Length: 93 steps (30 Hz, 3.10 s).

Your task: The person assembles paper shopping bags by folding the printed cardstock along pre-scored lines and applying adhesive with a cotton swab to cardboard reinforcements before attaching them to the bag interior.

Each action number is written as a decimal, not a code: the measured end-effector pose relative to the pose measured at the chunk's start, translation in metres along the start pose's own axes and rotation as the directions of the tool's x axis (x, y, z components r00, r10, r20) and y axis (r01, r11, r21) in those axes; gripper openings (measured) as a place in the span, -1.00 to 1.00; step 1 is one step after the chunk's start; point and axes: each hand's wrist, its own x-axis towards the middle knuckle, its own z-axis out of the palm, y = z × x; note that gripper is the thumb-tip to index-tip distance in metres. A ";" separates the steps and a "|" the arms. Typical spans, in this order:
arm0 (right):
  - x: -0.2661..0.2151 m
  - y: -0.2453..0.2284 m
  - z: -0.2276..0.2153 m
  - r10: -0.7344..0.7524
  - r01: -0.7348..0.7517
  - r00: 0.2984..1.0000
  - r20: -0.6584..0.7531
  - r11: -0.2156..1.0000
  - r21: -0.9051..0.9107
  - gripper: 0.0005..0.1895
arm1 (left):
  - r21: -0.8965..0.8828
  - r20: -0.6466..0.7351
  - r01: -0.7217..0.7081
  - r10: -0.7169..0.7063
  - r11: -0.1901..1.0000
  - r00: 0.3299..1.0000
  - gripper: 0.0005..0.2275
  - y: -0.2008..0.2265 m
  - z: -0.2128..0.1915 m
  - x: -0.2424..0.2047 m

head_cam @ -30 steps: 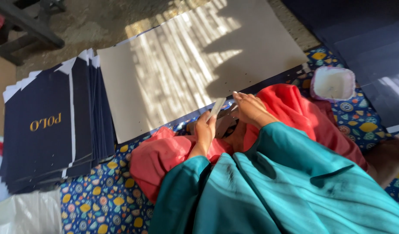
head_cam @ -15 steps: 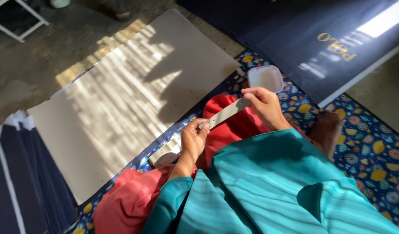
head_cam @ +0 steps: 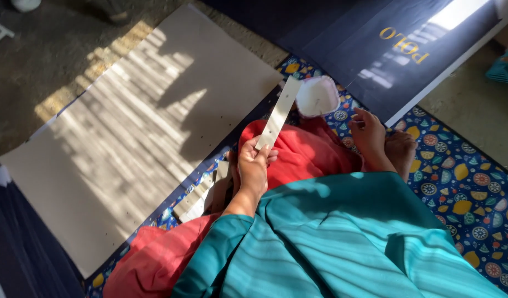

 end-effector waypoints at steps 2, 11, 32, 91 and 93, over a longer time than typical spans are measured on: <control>0.004 0.009 0.009 -0.077 0.080 0.997 0.023 0.986 -0.149 -0.53 | -0.045 -0.002 -0.014 0.014 0.999 1.000 -0.72 0.002 0.002 0.001; 0.024 -0.013 0.056 -0.274 0.287 0.958 0.083 0.916 -0.281 -0.54 | -0.120 -0.001 -0.051 0.051 0.991 0.999 -0.73 0.000 -0.006 -0.001; 0.031 -0.026 0.047 -0.390 0.389 0.921 -0.023 0.920 -0.041 -0.82 | -0.113 0.026 -0.127 0.131 0.985 0.991 -0.77 -0.008 -0.008 -0.001; 0.017 -0.028 0.063 0.169 -0.082 0.964 -0.207 0.923 0.375 -0.71 | -0.111 0.054 -0.225 0.232 0.968 0.971 -0.72 -0.014 -0.013 -0.004; 0.013 -0.038 0.060 0.186 -0.090 0.961 -0.207 0.911 0.403 -0.71 | -0.108 0.052 -0.228 0.234 0.968 0.971 -0.71 -0.016 -0.013 -0.002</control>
